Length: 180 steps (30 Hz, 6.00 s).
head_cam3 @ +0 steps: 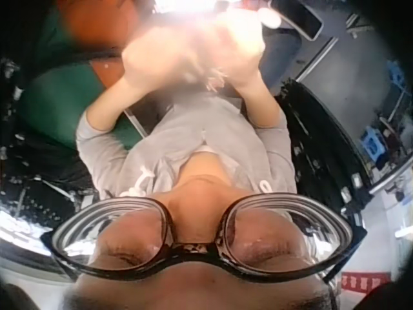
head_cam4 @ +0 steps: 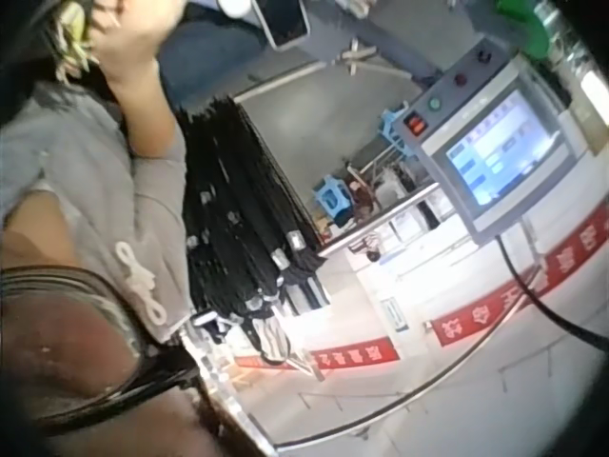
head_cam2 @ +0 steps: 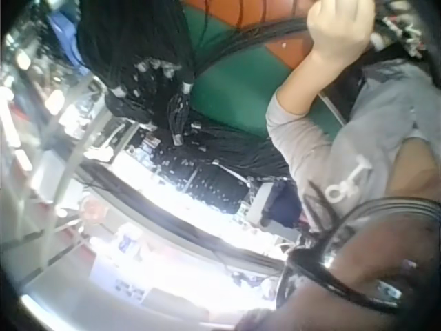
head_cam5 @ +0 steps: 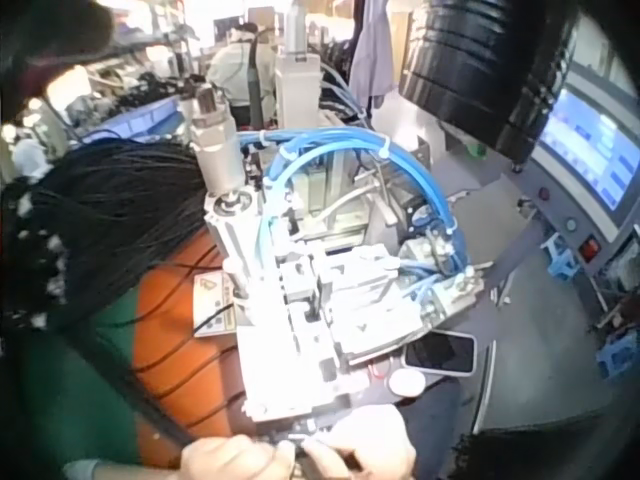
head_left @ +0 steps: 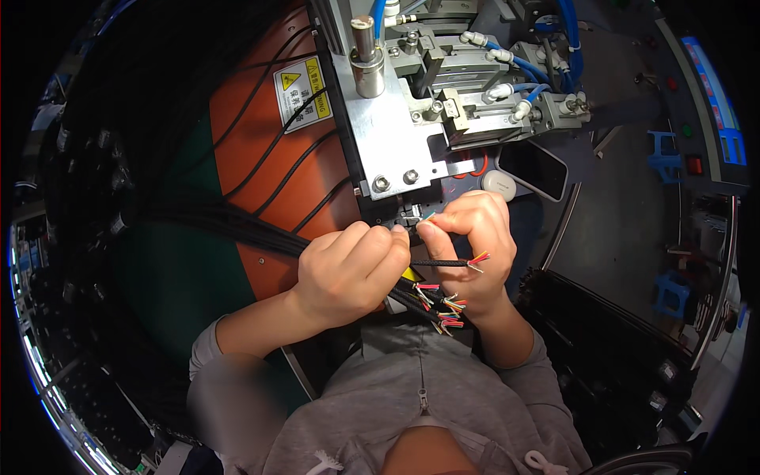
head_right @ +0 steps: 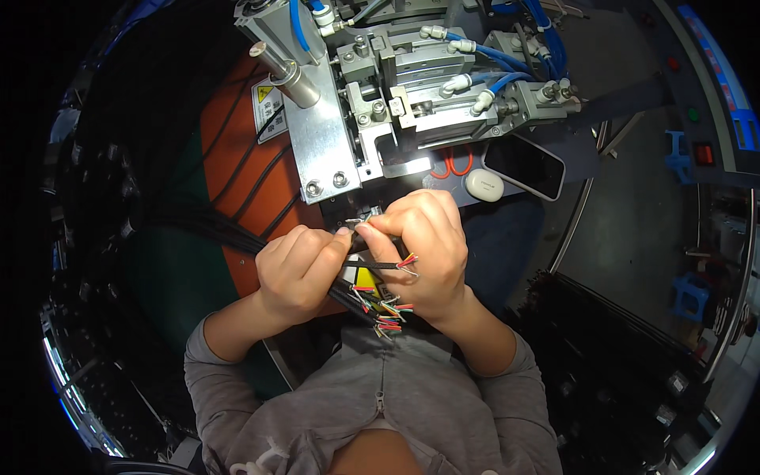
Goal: The person selects bundles of black cables from a green workbench and inserts the exposed multi-colored wire ends into a crimping machine. They manipulate the wires with both hands to align them with the machine's mechanism, repeating this process for multiple cable bundles in a factory setting.
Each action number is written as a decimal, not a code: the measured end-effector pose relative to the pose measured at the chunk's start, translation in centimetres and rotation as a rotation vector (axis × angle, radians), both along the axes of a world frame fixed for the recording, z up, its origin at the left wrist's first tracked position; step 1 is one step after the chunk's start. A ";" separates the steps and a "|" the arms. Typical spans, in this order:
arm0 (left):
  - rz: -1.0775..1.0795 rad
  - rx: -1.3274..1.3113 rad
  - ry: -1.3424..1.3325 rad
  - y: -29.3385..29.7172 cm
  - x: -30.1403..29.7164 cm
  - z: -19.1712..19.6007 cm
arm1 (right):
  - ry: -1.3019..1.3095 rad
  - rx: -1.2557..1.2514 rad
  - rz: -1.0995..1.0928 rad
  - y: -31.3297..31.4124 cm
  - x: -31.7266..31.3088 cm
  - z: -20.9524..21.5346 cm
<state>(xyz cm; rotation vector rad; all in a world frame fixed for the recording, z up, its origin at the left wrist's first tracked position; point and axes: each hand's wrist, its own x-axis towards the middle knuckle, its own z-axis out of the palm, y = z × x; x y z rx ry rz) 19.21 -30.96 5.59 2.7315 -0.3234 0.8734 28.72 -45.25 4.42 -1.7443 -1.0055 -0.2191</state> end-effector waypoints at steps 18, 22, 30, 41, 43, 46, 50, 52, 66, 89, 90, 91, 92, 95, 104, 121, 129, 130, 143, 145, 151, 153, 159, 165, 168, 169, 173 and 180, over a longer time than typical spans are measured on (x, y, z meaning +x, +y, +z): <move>0.092 0.152 0.204 -0.9 0.0 0.0 | 0.146 -0.201 0.064 -0.4 1.6 -1.8; 0.119 0.168 0.205 -1.2 0.0 -0.3 | 0.177 -0.225 0.096 -0.8 1.4 -1.7; 0.100 0.092 0.208 -0.9 0.3 -0.1 | 0.609 -0.039 0.075 -0.3 1.0 -3.9; 0.154 0.086 0.202 -0.8 0.0 -0.1 | 0.751 -0.090 -0.002 -0.1 0.3 -4.3; 0.181 0.141 0.242 -1.1 -0.3 0.3 | 0.851 -0.070 0.050 -0.4 0.6 -4.4; 0.232 0.209 0.275 -1.3 -0.7 0.3 | 0.845 0.108 0.154 -1.1 1.2 -4.1; 0.208 0.201 0.275 -0.6 -0.5 0.4 | 0.634 0.239 0.555 -3.5 3.2 -3.9; 0.191 0.164 0.289 -0.8 -0.6 0.5 | 0.485 0.244 0.575 -3.7 3.7 -3.8; -0.054 -0.296 -0.003 0.1 0.1 0.6 | 0.443 0.304 0.166 -0.5 -0.3 -0.7; 0.022 -0.059 -0.068 -0.1 0.2 -0.1 | 0.157 0.054 0.052 -0.1 0.0 0.0; 0.027 -0.044 -0.075 0.0 0.2 -0.1 | 0.233 0.022 0.088 -0.3 0.2 0.1; 0.031 -0.029 -0.082 0.1 0.1 -0.1 | 0.310 -0.011 0.124 -0.6 0.5 0.2; 0.034 0.001 -0.066 0.2 0.0 -0.1 | 0.386 -0.044 0.161 -0.9 0.7 0.3; 0.044 0.067 -0.041 0.2 -0.2 -0.1 | 0.757 -0.032 0.248 -1.6 0.9 -0.3; 0.023 0.032 0.126 -0.7 -0.2 -0.7 | 0.395 -0.148 0.146 -1.7 1.8 -1.6; 0.129 0.111 0.200 -1.2 0.1 -0.2 | 0.299 -0.087 -0.044 0.0 0.8 -3.9; 0.089 0.033 0.160 -0.6 0.2 -0.3 | 0.697 -0.099 0.021 -0.4 1.0 -3.7; 0.091 0.019 0.170 -0.5 0.2 -0.4 | 0.551 -0.105 0.027 -0.4 1.2 -3.6; 0.140 0.030 0.286 -0.5 -0.5 0.4 | 0.242 -0.015 -0.055 0.4 0.8 -3.3; 0.157 0.077 0.317 -0.7 -0.8 0.6 | 0.764 -0.012 -0.008 -0.2 0.7 -4.1; 0.203 0.107 0.347 -0.7 -1.2 0.4 | 0.252 0.063 0.322 -1.3 1.9 -3.1; 0.150 0.051 0.304 -0.3 -0.8 0.1 | 0.240 0.082 0.626 -1.6 2.2 -2.2; -0.099 -0.071 -0.023 0.5 0.5 0.2 | 0.106 0.135 0.452 -1.7 1.9 -1.9; -0.156 -0.063 -0.011 0.8 -0.1 -0.1 | 0.190 0.140 0.271 -1.2 0.5 -1.2; -0.068 -0.080 -0.037 0.5 -0.2 -0.1 | 0.452 0.332 0.200 -0.4 -0.8 -0.8; -0.054 -0.092 -0.047 0.4 0.0 0.0 | 0.572 0.438 0.166 0.1 -1.3 -0.7; -0.047 -0.154 -0.048 0.4 0.1 0.1 | 0.192 0.309 0.150 0.2 0.1 -0.8; -0.049 -0.179 -0.023 0.3 0.4 0.1 | 0.788 0.339 0.274 0.1 -0.2 -0.4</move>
